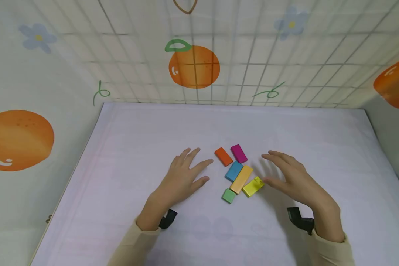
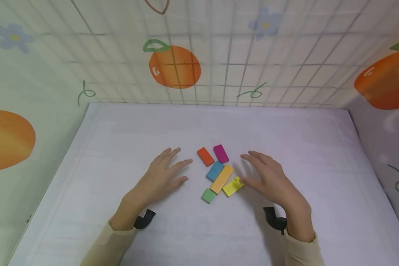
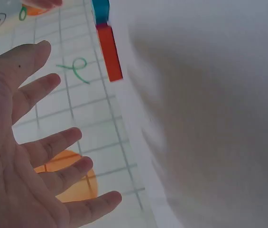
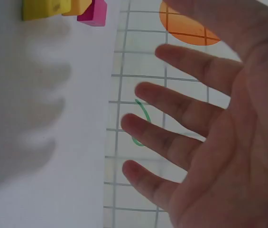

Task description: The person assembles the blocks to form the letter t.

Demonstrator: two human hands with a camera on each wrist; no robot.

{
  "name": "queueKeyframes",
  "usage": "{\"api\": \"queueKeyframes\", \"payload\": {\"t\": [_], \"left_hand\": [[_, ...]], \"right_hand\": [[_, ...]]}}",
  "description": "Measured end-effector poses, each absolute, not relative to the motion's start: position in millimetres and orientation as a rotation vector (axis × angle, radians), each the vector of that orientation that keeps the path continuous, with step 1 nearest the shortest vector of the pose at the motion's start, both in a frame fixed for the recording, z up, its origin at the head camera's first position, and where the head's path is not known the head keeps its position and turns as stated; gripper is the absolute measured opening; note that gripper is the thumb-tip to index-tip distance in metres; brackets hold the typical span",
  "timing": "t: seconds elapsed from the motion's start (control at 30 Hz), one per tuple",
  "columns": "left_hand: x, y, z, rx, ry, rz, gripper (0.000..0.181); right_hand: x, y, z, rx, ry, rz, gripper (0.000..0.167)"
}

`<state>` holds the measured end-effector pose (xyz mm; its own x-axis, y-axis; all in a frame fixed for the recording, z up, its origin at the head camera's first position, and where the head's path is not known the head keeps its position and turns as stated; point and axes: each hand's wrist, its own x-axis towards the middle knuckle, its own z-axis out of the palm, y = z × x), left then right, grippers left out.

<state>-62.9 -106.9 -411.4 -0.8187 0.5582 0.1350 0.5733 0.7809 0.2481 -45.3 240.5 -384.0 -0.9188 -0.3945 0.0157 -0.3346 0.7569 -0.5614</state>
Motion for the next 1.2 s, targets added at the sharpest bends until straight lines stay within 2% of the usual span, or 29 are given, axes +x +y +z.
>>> {"api": "queueKeyframes", "payload": {"t": [0.53,0.73,1.2], "left_hand": [[-53,-85,-418,-1.025,-2.942,-0.308,0.055],[-63,-76,-414,-1.105,-2.966,-0.277,0.056],[-112,-60,-409,-1.136,-3.178,-0.044,0.060]], "right_hand": [[-54,240,-405,-0.659,2.642,-0.958,0.034],[-54,237,-410,-0.633,2.623,-0.913,0.035],[-55,234,-418,-0.684,2.677,-0.807,0.041]]}}
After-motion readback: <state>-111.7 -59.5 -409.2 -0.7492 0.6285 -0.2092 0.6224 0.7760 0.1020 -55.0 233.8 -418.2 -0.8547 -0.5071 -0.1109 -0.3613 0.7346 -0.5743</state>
